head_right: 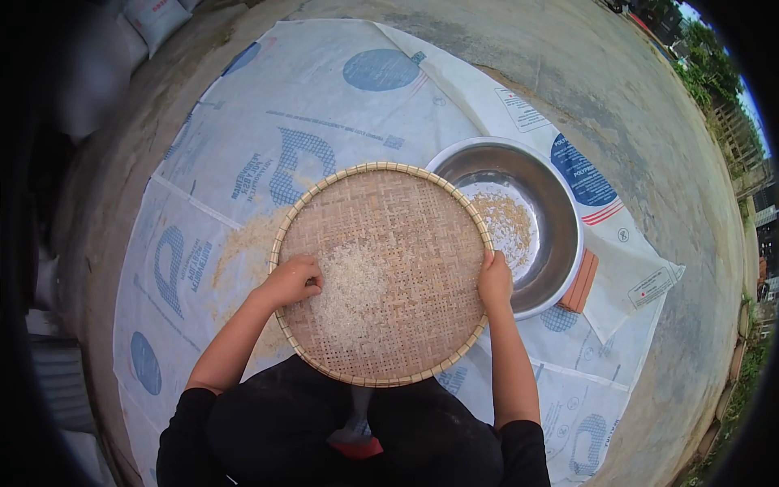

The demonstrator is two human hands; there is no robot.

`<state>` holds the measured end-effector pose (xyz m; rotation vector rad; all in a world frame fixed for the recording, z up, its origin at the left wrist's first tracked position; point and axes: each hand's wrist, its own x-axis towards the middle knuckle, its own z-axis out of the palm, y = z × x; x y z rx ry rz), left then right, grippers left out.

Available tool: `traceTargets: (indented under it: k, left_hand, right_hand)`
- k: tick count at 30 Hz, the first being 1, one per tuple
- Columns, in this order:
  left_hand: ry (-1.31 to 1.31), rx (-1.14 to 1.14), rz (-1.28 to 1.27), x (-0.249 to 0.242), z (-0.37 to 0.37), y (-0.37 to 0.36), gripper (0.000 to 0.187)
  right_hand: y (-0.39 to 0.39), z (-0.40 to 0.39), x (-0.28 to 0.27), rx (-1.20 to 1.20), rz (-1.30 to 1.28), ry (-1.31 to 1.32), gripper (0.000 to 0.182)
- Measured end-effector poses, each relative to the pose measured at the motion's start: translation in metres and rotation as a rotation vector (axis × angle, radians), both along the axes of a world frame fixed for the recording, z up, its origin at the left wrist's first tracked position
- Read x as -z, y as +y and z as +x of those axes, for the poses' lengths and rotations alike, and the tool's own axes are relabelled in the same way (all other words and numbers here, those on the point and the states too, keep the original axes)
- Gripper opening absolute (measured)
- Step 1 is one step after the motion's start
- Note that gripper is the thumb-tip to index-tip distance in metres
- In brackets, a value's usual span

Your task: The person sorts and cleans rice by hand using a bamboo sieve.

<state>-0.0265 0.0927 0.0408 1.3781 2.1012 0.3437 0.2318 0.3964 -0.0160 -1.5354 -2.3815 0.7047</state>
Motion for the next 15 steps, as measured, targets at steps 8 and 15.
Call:
traceTargets:
  k: [8, 15]
  left_hand:
    - [-0.027, 0.0, -0.015, -0.011, 0.001, 0.004, 0.011]
    - [-0.071, -0.021, -0.006, -0.015, 0.0, 0.008, 0.012]
  right_hand:
    - [-0.003, -0.002, -0.009, 0.019, -0.026, -0.006, 0.037]
    - [-0.003, 0.0, -0.008, 0.027, -0.039, -0.031, 0.036]
